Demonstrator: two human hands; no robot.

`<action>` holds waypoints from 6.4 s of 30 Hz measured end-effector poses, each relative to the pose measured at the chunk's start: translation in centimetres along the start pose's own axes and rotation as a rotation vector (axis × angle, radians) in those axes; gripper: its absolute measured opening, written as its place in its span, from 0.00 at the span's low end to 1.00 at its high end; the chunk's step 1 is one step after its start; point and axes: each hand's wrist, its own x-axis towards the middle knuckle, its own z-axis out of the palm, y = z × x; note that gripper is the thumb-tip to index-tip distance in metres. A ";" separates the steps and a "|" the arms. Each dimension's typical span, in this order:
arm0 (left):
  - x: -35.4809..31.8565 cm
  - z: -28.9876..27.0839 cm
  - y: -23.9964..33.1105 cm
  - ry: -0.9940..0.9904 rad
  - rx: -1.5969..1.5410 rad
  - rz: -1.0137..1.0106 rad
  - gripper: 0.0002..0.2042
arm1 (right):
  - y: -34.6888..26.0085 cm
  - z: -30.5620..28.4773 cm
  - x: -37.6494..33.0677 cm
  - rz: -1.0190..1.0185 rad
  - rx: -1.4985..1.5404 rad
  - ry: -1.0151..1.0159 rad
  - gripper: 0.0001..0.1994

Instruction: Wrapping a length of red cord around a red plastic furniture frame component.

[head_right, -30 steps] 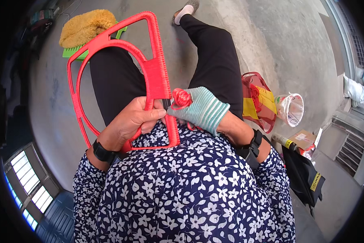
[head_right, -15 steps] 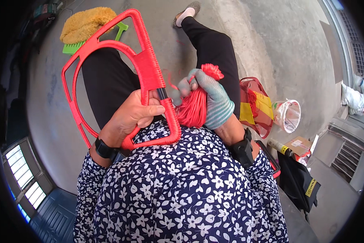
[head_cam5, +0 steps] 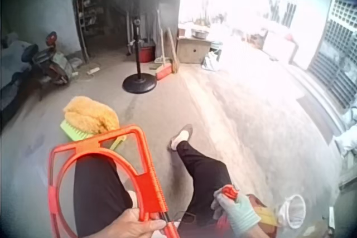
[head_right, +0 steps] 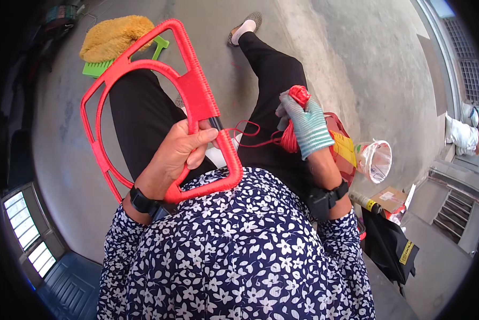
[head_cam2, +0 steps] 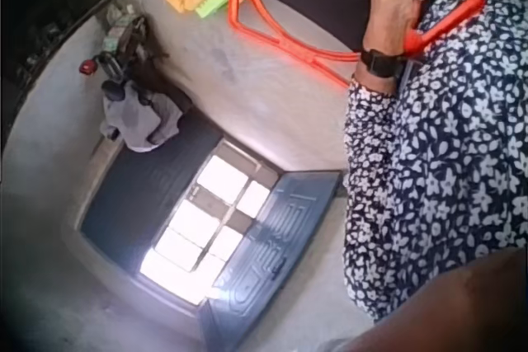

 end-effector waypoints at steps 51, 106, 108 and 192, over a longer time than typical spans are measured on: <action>-0.1 -0.5 0.0 -0.005 0.037 0.251 0.20 | 1.3 4.7 -1.0 -0.037 0.160 -0.267 0.11; -0.2 0.6 0.5 -0.059 0.064 0.065 0.08 | -0.3 4.3 -1.6 0.179 -0.180 -0.542 0.12; 0.0 0.3 0.3 -0.044 0.070 0.062 0.09 | -0.8 3.9 -1.9 0.134 -0.074 -0.549 0.10; 1.2 0.5 -0.4 -0.028 -0.008 0.050 0.06 | 1.9 1.6 2.0 0.176 0.821 -0.471 0.15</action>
